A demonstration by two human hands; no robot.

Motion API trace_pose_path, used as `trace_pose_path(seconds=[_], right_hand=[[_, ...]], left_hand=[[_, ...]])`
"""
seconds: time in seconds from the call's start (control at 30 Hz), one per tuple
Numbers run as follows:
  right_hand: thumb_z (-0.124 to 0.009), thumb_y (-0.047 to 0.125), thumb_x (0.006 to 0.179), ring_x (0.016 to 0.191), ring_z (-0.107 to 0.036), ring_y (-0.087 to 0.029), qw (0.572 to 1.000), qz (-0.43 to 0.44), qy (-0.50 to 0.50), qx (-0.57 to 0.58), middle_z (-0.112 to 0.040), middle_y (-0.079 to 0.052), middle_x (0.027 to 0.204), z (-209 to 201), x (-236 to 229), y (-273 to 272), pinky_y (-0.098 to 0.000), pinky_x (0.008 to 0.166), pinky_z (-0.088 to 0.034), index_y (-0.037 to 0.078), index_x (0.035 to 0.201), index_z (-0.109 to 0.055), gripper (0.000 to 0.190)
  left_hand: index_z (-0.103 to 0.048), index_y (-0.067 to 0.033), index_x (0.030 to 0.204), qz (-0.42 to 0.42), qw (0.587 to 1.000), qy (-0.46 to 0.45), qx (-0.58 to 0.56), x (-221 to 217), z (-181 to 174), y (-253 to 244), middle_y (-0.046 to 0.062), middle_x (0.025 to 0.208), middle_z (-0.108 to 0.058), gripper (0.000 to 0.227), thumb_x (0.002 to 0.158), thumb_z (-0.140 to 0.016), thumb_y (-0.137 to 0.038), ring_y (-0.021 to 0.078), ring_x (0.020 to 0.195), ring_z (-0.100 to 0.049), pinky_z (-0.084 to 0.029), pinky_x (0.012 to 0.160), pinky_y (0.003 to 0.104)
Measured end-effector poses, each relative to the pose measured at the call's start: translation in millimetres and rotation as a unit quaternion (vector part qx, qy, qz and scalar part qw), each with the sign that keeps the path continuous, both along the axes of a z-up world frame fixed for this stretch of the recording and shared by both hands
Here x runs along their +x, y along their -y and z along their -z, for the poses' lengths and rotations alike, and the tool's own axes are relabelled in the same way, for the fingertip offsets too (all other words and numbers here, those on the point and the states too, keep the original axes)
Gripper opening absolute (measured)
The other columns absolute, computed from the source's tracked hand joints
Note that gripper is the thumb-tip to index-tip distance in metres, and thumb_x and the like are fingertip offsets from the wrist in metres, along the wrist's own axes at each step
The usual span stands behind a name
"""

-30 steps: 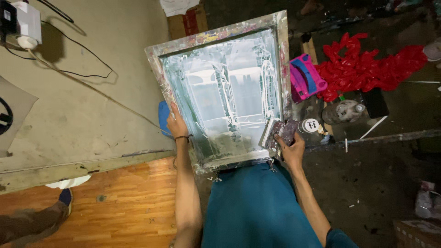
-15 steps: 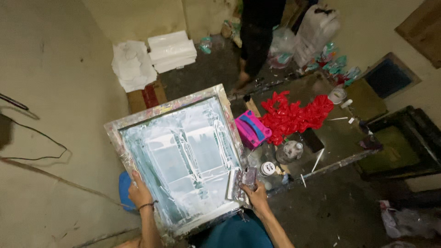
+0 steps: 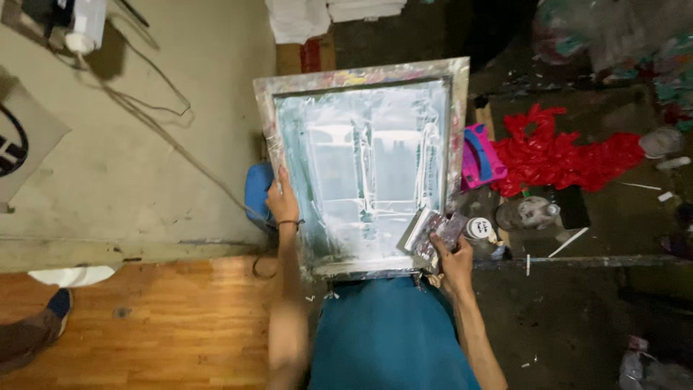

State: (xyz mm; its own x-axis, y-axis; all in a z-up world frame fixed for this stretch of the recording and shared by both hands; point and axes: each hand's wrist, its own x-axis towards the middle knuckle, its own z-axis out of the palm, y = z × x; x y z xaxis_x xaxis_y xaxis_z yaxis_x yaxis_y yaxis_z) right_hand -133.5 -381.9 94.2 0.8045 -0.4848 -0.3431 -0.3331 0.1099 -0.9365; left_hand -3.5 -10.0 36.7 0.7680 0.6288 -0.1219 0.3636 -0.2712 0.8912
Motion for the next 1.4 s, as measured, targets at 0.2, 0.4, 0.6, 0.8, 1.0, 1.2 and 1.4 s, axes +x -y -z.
trace_pose_path(seconds=[0.2, 0.4, 0.6, 0.8, 1.0, 1.2, 1.4], right_hand=[[-0.090, 0.015, 0.085, 0.082, -0.060, -0.017, 1.000, -0.015, 0.001, -0.023, -0.068, -0.004, 0.087, -31, 8, -13, -0.0329, 0.077, -0.051, 0.008, 0.100, -0.072, 0.025], [-0.091, 0.013, 0.084, 0.083, -0.063, -0.016, 0.999, -0.005, -0.004, -0.043, -0.070, -0.007, 0.088, 11, 1, 2, -0.0317, 0.077, -0.052, 0.008, 0.101, -0.074, 0.025], [-0.092, 0.012, 0.082, 0.082, -0.064, -0.015, 1.000, 0.013, -0.008, -0.020, -0.071, -0.007, 0.088, 13, -5, -12, -0.0313, 0.077, -0.052, 0.009, 0.100, -0.074, 0.025], [-0.091, 0.012, 0.083, 0.084, -0.064, -0.016, 0.999, 0.012, 0.002, -0.040, -0.071, -0.007, 0.089, 81, -8, 18, -0.0322, 0.078, -0.052, 0.010, 0.101, -0.074, 0.024], [-0.090, 0.010, 0.083, 0.087, -0.062, -0.016, 1.000, 0.005, 0.000, -0.029, -0.070, -0.006, 0.092, 33, -6, -2, -0.0327, 0.081, -0.052, 0.008, 0.104, -0.074, 0.027], [-0.090, 0.013, 0.084, 0.087, -0.061, -0.016, 0.998, -0.011, -0.001, -0.056, -0.068, -0.005, 0.090, 34, -6, 3, -0.0346, 0.083, -0.052, 0.010, 0.103, -0.074, 0.025], [-0.091, 0.010, 0.082, 0.090, -0.061, -0.016, 0.998, -0.011, 0.014, -0.065, -0.069, -0.006, 0.090, 68, -6, 12, -0.0363, 0.085, -0.052, 0.008, 0.104, -0.074, 0.028]], left_hand=[[-0.073, -0.0134, 0.130, -0.015, 1.000, -0.008, -0.013, -7, -31, 11, 0.022, 0.120, -0.073, 0.068, 0.102, -0.045, -0.069, 0.0461, 0.119, -0.063, -0.048, 0.103, 0.056], [-0.075, -0.0134, 0.126, -0.021, 1.000, -0.003, -0.020, -5, -24, 10, 0.020, 0.118, -0.074, 0.069, 0.100, -0.046, -0.071, 0.0450, 0.117, -0.065, -0.050, 0.101, 0.055], [-0.074, -0.0128, 0.125, -0.013, 1.000, -0.007, -0.016, -7, -35, 12, 0.024, 0.115, -0.073, 0.067, 0.101, -0.045, -0.068, 0.0477, 0.119, -0.062, -0.047, 0.101, 0.058], [-0.075, -0.0105, 0.121, -0.015, 1.000, -0.004, -0.015, -4, -27, 11, 0.024, 0.115, -0.074, 0.070, 0.100, -0.045, -0.071, 0.0460, 0.117, -0.064, -0.048, 0.102, 0.056], [-0.074, -0.0113, 0.124, -0.016, 1.000, 0.001, -0.018, -2, -27, 10, 0.025, 0.117, -0.073, 0.068, 0.101, -0.046, -0.069, 0.0457, 0.119, -0.063, -0.048, 0.104, 0.055], [-0.073, -0.0142, 0.131, -0.023, 0.999, 0.021, -0.022, -2, -10, 9, 0.019, 0.124, -0.073, 0.067, 0.102, -0.046, -0.068, 0.0422, 0.122, -0.064, -0.048, 0.108, 0.052], [-0.073, -0.0177, 0.131, -0.015, 0.999, 0.010, -0.027, -1, -19, 11, 0.017, 0.125, -0.073, 0.063, 0.102, -0.047, -0.068, 0.0383, 0.124, -0.063, -0.047, 0.110, 0.050]])
